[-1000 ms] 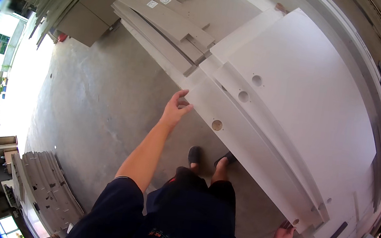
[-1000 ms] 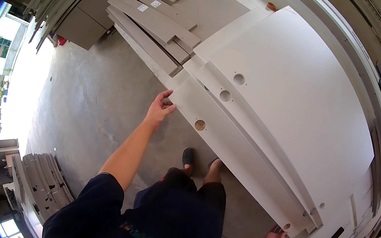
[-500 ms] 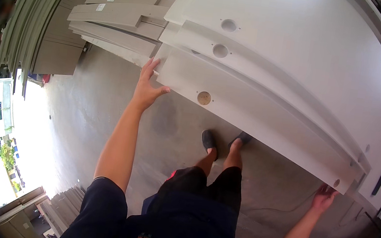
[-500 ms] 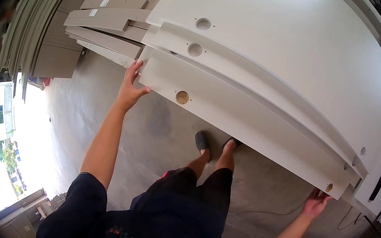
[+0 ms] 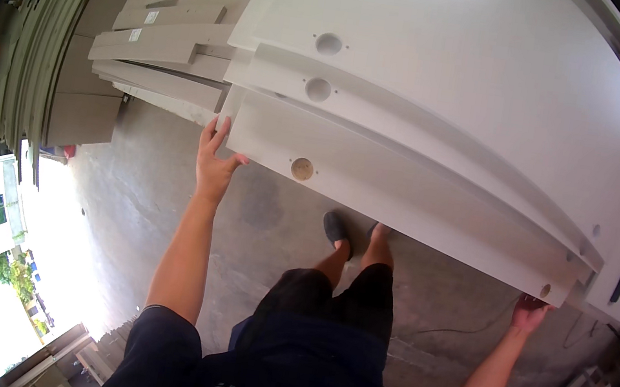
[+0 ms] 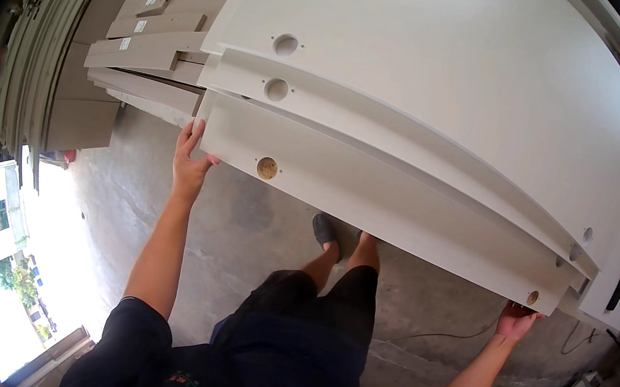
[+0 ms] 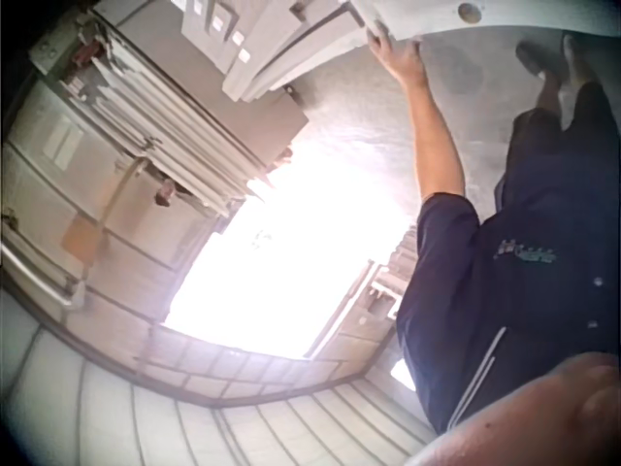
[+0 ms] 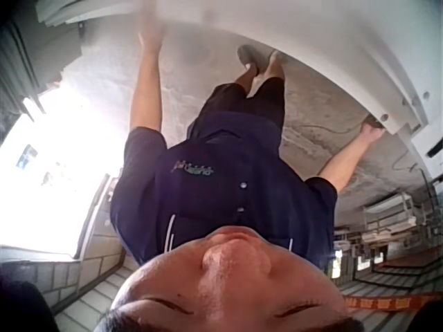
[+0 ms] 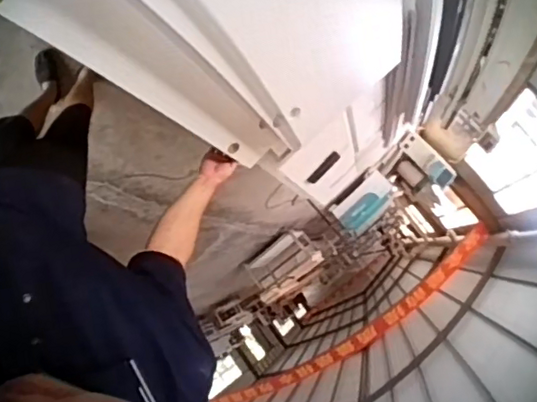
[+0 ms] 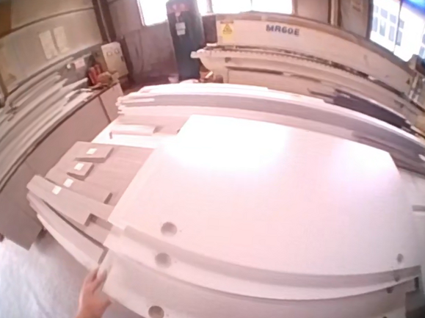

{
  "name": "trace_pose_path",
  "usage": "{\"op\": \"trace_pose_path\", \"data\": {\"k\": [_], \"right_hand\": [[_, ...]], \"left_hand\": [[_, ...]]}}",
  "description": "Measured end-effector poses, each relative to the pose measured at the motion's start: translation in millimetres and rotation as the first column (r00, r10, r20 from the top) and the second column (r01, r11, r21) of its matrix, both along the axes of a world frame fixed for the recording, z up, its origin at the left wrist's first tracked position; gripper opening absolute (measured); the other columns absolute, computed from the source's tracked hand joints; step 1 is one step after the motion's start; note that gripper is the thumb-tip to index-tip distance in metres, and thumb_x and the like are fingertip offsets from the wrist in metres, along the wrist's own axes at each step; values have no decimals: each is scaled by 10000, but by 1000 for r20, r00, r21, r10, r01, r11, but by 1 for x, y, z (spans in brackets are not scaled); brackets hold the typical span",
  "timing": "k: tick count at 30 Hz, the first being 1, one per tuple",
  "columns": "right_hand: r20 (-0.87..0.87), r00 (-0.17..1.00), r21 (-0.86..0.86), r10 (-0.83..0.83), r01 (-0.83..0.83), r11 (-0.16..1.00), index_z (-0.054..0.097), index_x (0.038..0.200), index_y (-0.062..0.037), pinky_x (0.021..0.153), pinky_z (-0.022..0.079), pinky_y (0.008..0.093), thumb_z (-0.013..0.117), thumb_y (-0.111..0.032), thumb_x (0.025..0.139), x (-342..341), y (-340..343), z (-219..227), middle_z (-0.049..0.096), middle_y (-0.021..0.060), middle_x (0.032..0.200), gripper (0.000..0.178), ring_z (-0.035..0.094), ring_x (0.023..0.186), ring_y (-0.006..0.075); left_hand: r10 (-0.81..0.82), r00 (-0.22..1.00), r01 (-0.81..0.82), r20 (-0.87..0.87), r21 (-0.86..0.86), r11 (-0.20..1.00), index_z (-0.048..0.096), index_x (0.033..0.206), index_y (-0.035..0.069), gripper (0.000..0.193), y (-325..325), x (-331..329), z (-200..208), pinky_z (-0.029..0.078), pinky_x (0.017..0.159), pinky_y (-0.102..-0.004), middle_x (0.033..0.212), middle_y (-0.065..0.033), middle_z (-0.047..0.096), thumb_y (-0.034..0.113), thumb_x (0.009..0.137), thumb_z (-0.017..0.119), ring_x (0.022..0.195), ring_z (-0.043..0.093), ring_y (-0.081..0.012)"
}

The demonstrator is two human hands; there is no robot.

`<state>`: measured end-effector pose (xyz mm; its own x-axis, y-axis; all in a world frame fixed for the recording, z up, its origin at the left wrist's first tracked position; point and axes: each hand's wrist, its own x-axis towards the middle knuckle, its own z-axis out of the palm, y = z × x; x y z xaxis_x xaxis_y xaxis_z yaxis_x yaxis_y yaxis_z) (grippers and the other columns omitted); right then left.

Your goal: The person picks up white cabinet door panels from a stack and places them onto a workbench. They then use a caulking gun to apply adhesive into the pre-drilled holes on the edges of the panels.

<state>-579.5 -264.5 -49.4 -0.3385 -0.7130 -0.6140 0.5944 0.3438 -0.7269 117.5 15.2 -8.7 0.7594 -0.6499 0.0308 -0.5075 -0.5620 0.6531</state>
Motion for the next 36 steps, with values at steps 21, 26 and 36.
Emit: {"op": "trace_pose_path", "data": {"k": [21,26,36], "right_hand": [[-354,933,159,-72,136,978,583,1099,-181,711,344,232,383,-634,883,10,-10,-15,566,-78,961,540,454,769,90],[-297,954,166,25,26,986,582,1071,-207,700,331,242,438,-620,876,-37,-11,-46,522,-69,862,478,404,686,96],[-159,981,-5,110,-112,994,546,1058,-235,687,301,278,553,-442,891,7,11,-14,531,-101,933,266,392,738,110]], "left_hand": [[290,941,-315,172,142,938,515,852,27,482,-35,-13,18,415,749,-383,921,-63,509,328,612,806,867,504,-266],[299,948,-319,114,280,905,501,972,40,552,-37,-14,29,422,795,-393,1000,-82,508,423,671,761,970,506,-276],[-110,993,112,-34,71,991,321,1372,-2,802,-21,31,1,285,1058,-404,1357,-191,395,407,786,685,1278,356,-326]]}}
